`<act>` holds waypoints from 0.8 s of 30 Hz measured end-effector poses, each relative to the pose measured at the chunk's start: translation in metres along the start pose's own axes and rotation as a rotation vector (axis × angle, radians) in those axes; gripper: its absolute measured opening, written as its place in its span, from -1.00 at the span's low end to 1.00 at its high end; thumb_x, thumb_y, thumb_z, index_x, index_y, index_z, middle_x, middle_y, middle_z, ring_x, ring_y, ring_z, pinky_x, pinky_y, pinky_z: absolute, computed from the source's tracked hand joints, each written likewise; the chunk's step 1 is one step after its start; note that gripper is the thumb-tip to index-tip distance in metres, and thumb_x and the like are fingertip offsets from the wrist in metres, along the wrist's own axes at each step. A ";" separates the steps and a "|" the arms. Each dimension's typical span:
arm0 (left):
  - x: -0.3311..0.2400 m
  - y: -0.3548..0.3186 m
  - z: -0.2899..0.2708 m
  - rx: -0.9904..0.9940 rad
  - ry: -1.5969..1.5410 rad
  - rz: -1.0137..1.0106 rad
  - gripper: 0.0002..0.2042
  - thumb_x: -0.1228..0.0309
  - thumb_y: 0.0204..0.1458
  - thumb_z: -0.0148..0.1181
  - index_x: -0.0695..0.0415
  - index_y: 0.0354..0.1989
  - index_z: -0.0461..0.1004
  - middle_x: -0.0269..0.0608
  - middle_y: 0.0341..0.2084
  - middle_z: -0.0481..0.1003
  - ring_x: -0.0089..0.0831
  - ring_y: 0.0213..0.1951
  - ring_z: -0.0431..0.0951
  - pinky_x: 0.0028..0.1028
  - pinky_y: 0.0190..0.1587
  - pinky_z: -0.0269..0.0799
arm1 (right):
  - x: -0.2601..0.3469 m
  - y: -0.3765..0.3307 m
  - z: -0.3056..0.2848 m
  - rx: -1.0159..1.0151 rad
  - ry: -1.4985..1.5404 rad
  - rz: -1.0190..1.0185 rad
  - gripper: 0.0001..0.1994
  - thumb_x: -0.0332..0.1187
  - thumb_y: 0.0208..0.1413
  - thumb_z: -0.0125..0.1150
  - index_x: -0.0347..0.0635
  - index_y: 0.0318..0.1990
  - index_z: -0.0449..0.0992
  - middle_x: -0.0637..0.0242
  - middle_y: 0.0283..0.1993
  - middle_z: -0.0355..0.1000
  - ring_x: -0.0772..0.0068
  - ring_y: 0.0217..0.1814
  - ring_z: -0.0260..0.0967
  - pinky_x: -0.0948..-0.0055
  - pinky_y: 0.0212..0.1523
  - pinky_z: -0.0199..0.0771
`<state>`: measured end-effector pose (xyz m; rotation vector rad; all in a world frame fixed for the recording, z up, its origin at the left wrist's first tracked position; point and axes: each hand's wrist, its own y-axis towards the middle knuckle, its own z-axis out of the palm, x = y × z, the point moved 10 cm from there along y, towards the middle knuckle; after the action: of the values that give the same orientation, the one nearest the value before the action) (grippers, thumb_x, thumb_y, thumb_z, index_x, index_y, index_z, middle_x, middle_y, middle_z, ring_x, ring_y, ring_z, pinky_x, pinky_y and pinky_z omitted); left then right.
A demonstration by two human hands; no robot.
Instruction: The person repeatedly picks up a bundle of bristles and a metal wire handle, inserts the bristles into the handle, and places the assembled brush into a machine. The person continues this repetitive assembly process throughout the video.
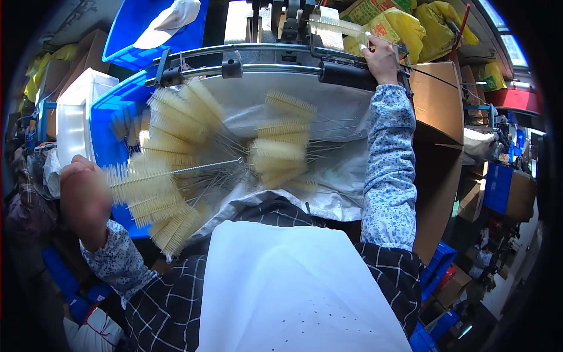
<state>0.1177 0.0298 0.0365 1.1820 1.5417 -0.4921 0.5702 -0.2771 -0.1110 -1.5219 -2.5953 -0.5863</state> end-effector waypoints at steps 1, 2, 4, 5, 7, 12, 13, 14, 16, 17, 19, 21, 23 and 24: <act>-0.002 0.001 -0.002 -0.020 -0.024 0.006 -0.68 0.50 -0.30 -0.06 0.18 -0.26 0.21 -0.28 -0.45 0.09 -0.56 -0.43 0.12 -0.63 -0.36 0.06 | -0.018 0.011 0.004 0.016 0.036 -0.047 -0.67 -0.15 -0.07 0.06 -0.01 -0.13 0.46 0.25 -0.10 0.38 0.18 -0.08 0.33 0.23 -0.08 0.28; 0.003 0.001 -0.007 -0.055 -0.065 -0.035 -0.67 0.47 -0.30 -0.04 0.20 -0.25 0.21 -0.25 -0.41 0.14 -0.53 -0.35 0.15 -0.60 -0.26 0.07 | -0.026 0.021 -0.002 -0.028 0.008 -0.025 -0.69 -0.14 -0.05 0.03 0.04 -0.13 0.47 0.27 -0.10 0.38 0.17 -0.04 0.30 0.21 -0.05 0.25; 0.020 0.005 -0.005 -0.067 -0.179 -0.152 -0.64 0.47 -0.27 -0.05 0.23 -0.19 0.23 -0.20 -0.30 0.20 -0.48 -0.21 0.20 -0.55 -0.09 0.08 | -0.027 0.028 -0.023 -0.104 -0.250 0.031 -0.72 -0.13 0.03 -0.06 0.20 -0.12 0.46 0.35 -0.10 0.39 0.14 0.08 0.16 0.20 0.01 0.18; 0.019 0.013 0.003 -0.033 -0.143 -0.121 -0.66 0.47 -0.24 -0.06 0.24 -0.19 0.24 -0.23 -0.29 0.21 -0.51 -0.21 0.21 -0.54 -0.08 0.09 | -0.027 0.030 -0.020 -0.069 -0.336 -0.047 -0.73 -0.12 0.04 -0.07 0.21 -0.12 0.46 0.35 -0.10 0.39 0.16 0.08 0.16 0.20 0.01 0.17; 0.015 0.022 0.019 0.006 -0.153 -0.132 -0.67 0.45 -0.23 -0.04 0.24 -0.20 0.25 -0.24 -0.28 0.22 -0.53 -0.21 0.21 -0.55 -0.09 0.10 | -0.024 0.034 -0.014 0.006 -0.496 -0.207 -0.73 -0.12 0.06 -0.11 0.22 -0.12 0.45 0.35 -0.11 0.39 0.20 0.08 0.15 0.19 0.01 0.16; 0.013 0.028 0.037 0.111 -0.175 -0.165 -0.68 0.46 -0.18 -0.04 0.24 -0.18 0.25 -0.27 -0.28 0.24 -0.61 -0.36 0.28 -0.63 -0.34 0.25 | -0.033 0.013 -0.039 0.257 0.250 -0.200 -0.79 -0.29 0.06 0.02 -0.06 -0.16 0.47 0.30 -0.25 0.42 0.41 -0.18 0.32 0.48 -0.17 0.28; 0.015 0.030 0.044 0.136 -0.222 -0.199 -0.69 0.46 -0.17 -0.04 0.25 -0.18 0.24 -0.27 -0.28 0.24 -0.62 -0.40 0.29 -0.65 -0.41 0.27 | -0.025 -0.001 -0.050 0.260 0.234 -0.183 -0.78 -0.31 0.07 0.02 -0.14 -0.16 0.46 0.34 -0.29 0.42 0.52 -0.23 0.31 0.57 -0.18 0.26; 0.015 0.033 0.053 0.146 -0.241 -0.208 -0.69 0.46 -0.17 -0.04 0.24 -0.17 0.24 -0.28 -0.28 0.24 -0.64 -0.42 0.30 -0.66 -0.45 0.28 | -0.024 -0.013 -0.060 0.266 0.217 -0.161 -0.78 -0.33 0.09 0.02 -0.23 -0.15 0.45 0.37 -0.33 0.42 0.62 -0.27 0.30 0.65 -0.20 0.25; 0.015 0.041 0.072 0.169 -0.285 -0.212 -0.69 0.47 -0.15 -0.04 0.24 -0.16 0.24 -0.29 -0.29 0.25 -0.66 -0.47 0.31 -0.67 -0.53 0.29 | -0.038 -0.022 -0.082 0.281 0.304 -0.033 -0.76 -0.31 0.08 0.04 -0.24 -0.16 0.46 0.37 -0.35 0.44 0.62 -0.34 0.33 0.61 -0.28 0.30; 0.015 0.043 0.079 0.208 -0.297 -0.206 -0.69 0.48 -0.15 -0.04 0.23 -0.16 0.24 -0.28 -0.28 0.26 -0.65 -0.45 0.32 -0.67 -0.52 0.30 | -0.049 -0.029 -0.091 0.284 0.347 0.035 -0.75 -0.30 0.07 0.05 -0.24 -0.17 0.46 0.37 -0.36 0.45 0.62 -0.38 0.34 0.60 -0.32 0.33; 0.012 0.048 0.093 0.269 -0.317 -0.190 -0.69 0.49 -0.15 -0.03 0.23 -0.16 0.25 -0.28 -0.28 0.27 -0.64 -0.42 0.34 -0.65 -0.49 0.31 | -0.040 -0.054 -0.081 0.602 0.606 0.062 -0.64 -0.24 0.07 0.07 -0.33 -0.07 0.38 0.32 -0.26 0.43 0.57 -0.25 0.34 0.57 -0.24 0.36; 0.008 0.055 0.112 0.311 -0.310 -0.145 -0.70 0.48 -0.13 -0.01 0.22 -0.16 0.25 -0.27 -0.26 0.28 -0.63 -0.34 0.33 -0.64 -0.40 0.33 | 0.012 -0.076 -0.090 0.683 0.700 -0.089 -0.51 -0.17 0.04 0.09 -0.26 0.08 0.24 0.24 -0.09 0.36 0.47 -0.07 0.29 0.48 -0.11 0.34; -0.003 0.058 0.129 0.327 -0.270 -0.103 -0.70 0.47 -0.12 0.01 0.21 -0.15 0.25 -0.27 -0.25 0.28 -0.61 -0.25 0.33 -0.64 -0.31 0.34 | 0.061 -0.097 -0.075 0.849 0.694 -0.185 -0.44 -0.13 0.05 0.07 -0.19 0.16 0.12 0.19 0.01 0.28 0.40 0.05 0.22 0.43 0.00 0.28; -0.004 0.056 0.143 0.376 -0.357 -0.149 -0.71 0.52 -0.10 0.02 0.20 -0.15 0.25 -0.29 -0.25 0.28 -0.60 -0.20 0.31 -0.61 -0.21 0.32 | 0.102 -0.110 -0.075 0.866 0.713 -0.358 -0.46 -0.14 0.06 0.05 -0.18 0.15 0.13 0.18 -0.01 0.29 0.39 0.03 0.24 0.43 -0.01 0.28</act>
<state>0.2366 -0.0636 0.0072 1.1834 1.2624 -1.0692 0.4156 -0.2681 -0.0472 -0.4624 -2.0739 0.0329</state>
